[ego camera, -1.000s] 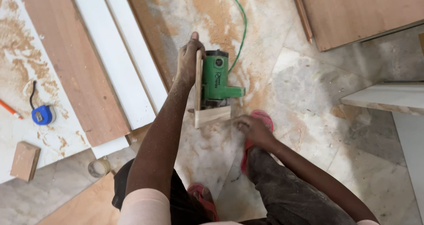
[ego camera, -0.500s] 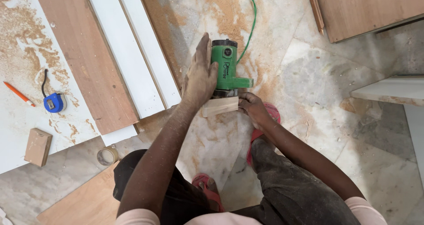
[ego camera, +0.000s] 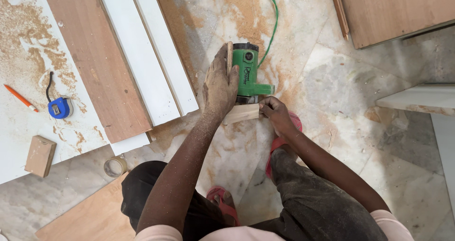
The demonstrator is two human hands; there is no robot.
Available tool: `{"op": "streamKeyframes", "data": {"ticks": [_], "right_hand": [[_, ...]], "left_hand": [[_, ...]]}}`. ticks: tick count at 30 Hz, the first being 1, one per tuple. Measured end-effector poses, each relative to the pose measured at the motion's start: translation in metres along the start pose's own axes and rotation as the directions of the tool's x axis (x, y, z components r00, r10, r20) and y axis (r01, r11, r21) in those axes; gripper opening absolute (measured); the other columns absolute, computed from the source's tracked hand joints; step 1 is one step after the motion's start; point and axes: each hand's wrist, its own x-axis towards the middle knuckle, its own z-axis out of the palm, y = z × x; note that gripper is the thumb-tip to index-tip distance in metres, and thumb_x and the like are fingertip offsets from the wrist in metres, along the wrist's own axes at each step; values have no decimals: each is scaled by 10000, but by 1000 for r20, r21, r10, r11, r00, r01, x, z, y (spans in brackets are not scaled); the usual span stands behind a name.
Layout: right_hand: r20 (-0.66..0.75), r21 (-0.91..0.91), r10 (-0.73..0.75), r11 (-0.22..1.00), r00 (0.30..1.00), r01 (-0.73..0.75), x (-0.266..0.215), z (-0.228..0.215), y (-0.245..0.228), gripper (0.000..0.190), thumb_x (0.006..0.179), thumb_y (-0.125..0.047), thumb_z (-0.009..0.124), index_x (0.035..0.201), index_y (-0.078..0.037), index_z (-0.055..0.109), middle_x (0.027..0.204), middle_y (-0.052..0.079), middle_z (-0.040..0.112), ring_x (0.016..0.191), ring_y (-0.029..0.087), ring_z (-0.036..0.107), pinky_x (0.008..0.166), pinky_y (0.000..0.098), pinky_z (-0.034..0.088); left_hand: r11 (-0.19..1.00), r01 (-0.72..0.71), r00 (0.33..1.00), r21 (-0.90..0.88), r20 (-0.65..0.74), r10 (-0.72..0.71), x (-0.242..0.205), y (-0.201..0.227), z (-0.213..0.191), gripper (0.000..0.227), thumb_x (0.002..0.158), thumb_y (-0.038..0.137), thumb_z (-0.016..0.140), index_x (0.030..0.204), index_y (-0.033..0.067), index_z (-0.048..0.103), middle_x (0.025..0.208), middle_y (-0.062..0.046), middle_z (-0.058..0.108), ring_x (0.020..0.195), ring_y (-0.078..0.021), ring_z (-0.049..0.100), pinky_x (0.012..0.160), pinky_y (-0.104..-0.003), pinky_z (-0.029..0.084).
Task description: The person aligns and fits white and brown wooden strips together on a workbench. They use a hammer to tap the pieces into place, measure with a tape measure, and adjust the alignment of the components.
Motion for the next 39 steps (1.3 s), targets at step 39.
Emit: {"op": "streamKeyframes", "data": {"ticks": [39], "right_hand": [[434, -896, -150, 34, 889, 443, -94, 150, -339, 397, 1018, -359, 600, 804, -34, 681, 704, 78, 700, 598, 182, 636, 567, 382, 496]], "left_hand": [[932, 42, 973, -360, 227, 44, -42, -76, -66, 598, 958, 322, 580, 1480, 51, 471, 1496, -174, 558, 1356, -315, 588, 1117, -488, 516]]}}
